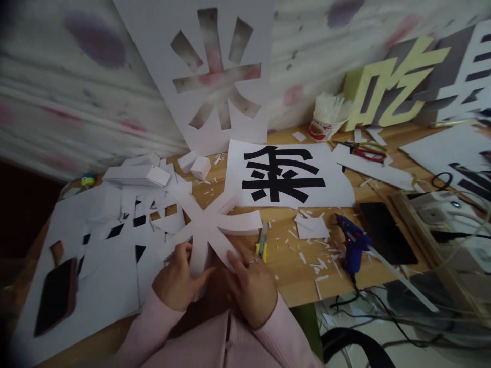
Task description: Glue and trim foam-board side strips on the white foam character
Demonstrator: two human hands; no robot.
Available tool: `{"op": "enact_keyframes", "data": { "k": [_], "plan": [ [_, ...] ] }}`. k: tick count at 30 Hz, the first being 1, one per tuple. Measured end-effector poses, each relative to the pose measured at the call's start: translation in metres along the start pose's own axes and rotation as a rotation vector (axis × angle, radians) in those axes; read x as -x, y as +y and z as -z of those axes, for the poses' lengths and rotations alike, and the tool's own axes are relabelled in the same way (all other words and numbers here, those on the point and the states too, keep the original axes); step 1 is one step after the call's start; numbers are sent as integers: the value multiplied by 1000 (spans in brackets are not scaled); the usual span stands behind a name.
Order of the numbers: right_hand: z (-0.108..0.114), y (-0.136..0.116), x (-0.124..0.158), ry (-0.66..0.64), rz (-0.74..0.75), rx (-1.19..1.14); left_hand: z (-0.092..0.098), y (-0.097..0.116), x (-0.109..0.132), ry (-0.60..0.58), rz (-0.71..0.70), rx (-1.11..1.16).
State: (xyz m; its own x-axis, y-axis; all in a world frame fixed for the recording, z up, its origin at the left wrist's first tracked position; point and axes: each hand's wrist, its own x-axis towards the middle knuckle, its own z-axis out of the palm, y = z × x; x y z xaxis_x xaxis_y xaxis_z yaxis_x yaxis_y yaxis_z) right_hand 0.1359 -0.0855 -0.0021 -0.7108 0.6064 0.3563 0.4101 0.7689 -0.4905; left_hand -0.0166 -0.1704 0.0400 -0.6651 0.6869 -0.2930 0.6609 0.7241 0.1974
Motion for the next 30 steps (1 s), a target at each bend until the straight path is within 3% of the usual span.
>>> {"op": "enact_keyframes", "data": {
  "k": [3, 11, 18, 21, 25, 28, 30],
  "plan": [
    [0, 2, 7, 63, 68, 1, -6, -15, 14, -21, -11, 20],
    [18, -15, 3, -186, 5, 129, -27, -31, 16, -68, -107, 25],
    [15, -7, 13, -187, 58, 34, -32, -23, 26, 99, -86, 62],
    [15, 3, 25, -63, 58, -96, -38, -27, 31, 142, -116, 146],
    [27, 18, 42, 200, -196, -229, -47, -38, 39, 243, -145, 273],
    [36, 25, 46, 258, -367, -213, -54, -43, 45, 278, -72, 349],
    [35, 24, 41, 259, -370, -247, -58, -44, 48, 287, -30, 413]
  ]
}}
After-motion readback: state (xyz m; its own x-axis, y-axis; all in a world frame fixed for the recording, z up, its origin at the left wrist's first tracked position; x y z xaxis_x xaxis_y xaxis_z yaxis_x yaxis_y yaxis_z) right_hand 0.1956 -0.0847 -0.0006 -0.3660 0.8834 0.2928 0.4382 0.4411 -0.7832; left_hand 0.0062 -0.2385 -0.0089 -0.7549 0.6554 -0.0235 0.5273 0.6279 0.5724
